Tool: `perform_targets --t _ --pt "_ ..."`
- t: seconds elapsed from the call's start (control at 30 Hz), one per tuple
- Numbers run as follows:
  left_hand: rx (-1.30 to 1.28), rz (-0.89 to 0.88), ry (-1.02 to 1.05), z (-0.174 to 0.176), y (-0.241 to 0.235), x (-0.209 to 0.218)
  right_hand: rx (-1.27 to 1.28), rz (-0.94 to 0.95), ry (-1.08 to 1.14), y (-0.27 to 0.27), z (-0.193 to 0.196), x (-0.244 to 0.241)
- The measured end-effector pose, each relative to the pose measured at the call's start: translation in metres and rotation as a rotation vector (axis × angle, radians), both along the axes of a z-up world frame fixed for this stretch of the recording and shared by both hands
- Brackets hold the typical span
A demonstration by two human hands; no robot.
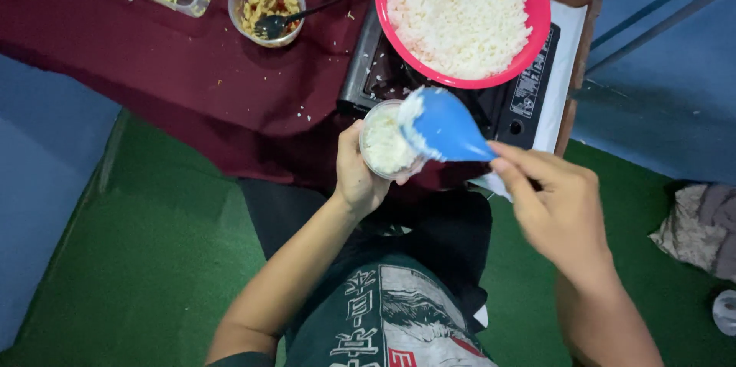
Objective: Scooping cooked rice from a large bowl into a small plastic cup using a spatula and packing it down.
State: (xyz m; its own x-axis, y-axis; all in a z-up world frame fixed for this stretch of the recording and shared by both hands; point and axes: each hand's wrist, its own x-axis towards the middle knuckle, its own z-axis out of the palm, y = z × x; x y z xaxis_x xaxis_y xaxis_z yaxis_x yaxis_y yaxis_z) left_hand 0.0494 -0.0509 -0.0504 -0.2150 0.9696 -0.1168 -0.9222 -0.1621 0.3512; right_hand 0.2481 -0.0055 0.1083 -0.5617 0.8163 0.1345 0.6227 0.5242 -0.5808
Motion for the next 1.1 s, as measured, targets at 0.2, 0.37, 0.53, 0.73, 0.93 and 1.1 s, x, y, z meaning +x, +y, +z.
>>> perform_targets --t 0.2,0.37,0.53,0.73,0.93,1.1 --pt "0.02 -0.005 0.016 0.021 -0.001 0.001 0.299 -0.029 0.11 -0.003 -0.007 -0.001" --pt "0.032 -0.058 -0.044 0.002 -0.003 0.001 0.62 0.042 0.08 0.002 -0.021 0.0" --pt "-0.001 -0.049 -0.028 0.01 -0.005 0.0 0.729 0.074 0.041 0.001 -0.041 0.0" --pt "-0.072 0.106 0.009 0.042 0.0 0.005 0.799 0.107 0.114 0.0 -0.051 -0.006" --pt "-0.056 0.094 0.0 0.036 -0.001 0.008 0.625 0.16 0.202 -0.006 -0.043 -0.005" --pt "-0.1 0.062 -0.006 0.004 0.002 0.014 0.471 0.18 0.188 -0.004 -0.046 -0.008"
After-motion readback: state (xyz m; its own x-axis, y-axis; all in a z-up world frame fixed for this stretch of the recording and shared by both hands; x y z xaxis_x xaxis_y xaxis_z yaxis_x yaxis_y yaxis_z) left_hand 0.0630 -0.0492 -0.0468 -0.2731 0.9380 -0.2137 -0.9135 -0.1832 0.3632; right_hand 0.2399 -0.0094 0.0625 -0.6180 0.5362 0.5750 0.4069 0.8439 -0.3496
